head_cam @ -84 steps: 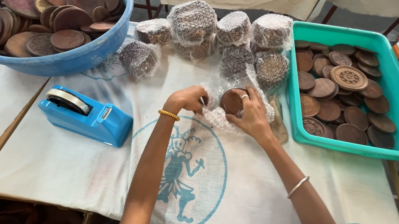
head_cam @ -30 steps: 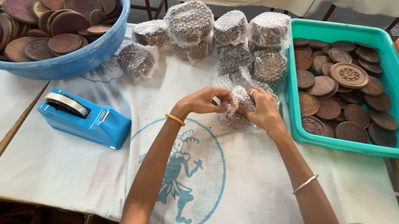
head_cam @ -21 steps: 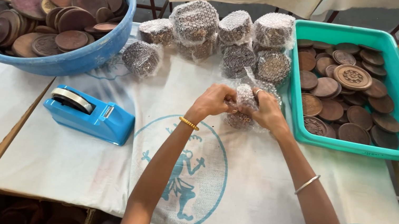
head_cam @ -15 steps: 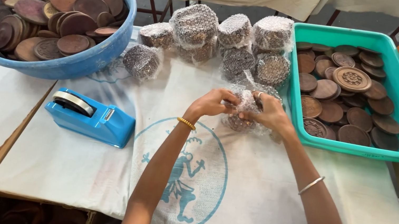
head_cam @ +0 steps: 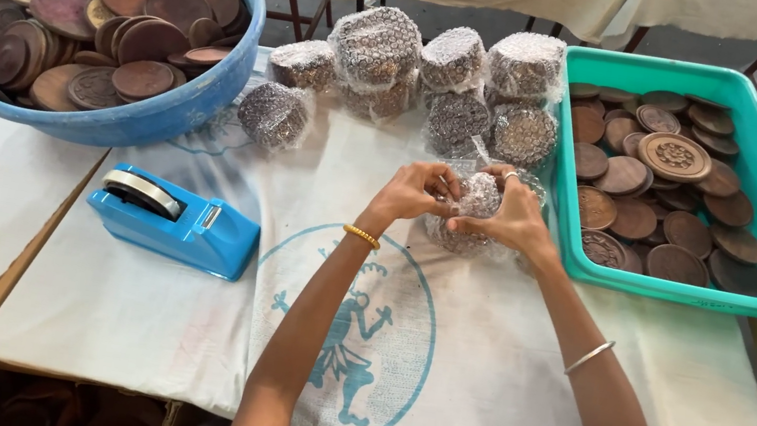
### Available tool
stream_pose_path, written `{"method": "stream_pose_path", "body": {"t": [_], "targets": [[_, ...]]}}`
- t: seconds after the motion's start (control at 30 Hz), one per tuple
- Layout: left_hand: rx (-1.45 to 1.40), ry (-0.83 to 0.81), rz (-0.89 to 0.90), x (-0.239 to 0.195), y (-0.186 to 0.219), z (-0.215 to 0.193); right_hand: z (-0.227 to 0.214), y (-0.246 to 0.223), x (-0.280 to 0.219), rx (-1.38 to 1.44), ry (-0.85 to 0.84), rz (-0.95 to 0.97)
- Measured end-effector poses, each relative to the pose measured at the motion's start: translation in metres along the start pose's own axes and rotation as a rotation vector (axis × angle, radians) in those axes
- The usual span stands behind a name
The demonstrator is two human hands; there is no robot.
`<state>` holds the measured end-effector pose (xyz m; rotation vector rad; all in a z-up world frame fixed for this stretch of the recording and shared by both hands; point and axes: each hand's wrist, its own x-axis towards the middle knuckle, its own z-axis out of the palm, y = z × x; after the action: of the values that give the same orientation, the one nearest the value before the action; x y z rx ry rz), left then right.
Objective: The person wraps stacks of wooden coasters in bubble wrap and secures them with tape. They then pick up a single coaster and wipe it with a cloth.
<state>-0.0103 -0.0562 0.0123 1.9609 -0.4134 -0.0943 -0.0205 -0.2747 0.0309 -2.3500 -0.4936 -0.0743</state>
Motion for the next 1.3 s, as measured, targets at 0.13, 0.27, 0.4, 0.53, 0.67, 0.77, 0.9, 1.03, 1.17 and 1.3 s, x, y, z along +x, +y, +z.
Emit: {"method": "stream_pose_path", "body": {"t": [0.13, 0.27, 0.4, 0.53, 0.67, 0.77, 0.9, 1.03, 1.17, 1.3], "targets": [[-0.017, 0.009, -0.061, 0.004, -0.004, 0.002, 0.01, 0.007, 0.002, 0.005, 0.047, -0.013], [-0.025, -0.022, -0.088, 0.013, -0.002, 0.002, 0.013, 0.012, 0.005, 0.009, 0.047, -0.004], [0.272, -0.04, -0.239, 0.012, 0.043, -0.005, 0.014, 0.011, 0.006, -0.032, 0.021, 0.062], [0.358, -0.007, -0.308, 0.033, 0.023, 0.003, 0.018, 0.016, 0.008, 0.013, 0.032, 0.03], [0.377, 0.058, -0.293, 0.054, -0.009, 0.012, 0.015, 0.011, 0.004, -0.029, 0.047, 0.026], [0.453, 0.1, -0.223, 0.054, -0.018, 0.013, 0.015, 0.01, 0.003, -0.019, 0.051, 0.007], [0.498, -0.07, -0.274, 0.053, -0.005, -0.002, 0.016, 0.012, 0.007, -0.014, 0.02, 0.013], [0.457, -0.152, -0.272, 0.069, -0.038, -0.001, 0.014, 0.007, 0.01, -0.057, 0.004, 0.033], [0.385, -0.201, -0.281, 0.067, -0.032, -0.001, 0.009, 0.004, 0.011, -0.05, -0.038, 0.025], [0.254, -0.209, -0.31, 0.06, -0.033, 0.001, 0.009, 0.001, 0.012, -0.042, -0.061, 0.05]]}}
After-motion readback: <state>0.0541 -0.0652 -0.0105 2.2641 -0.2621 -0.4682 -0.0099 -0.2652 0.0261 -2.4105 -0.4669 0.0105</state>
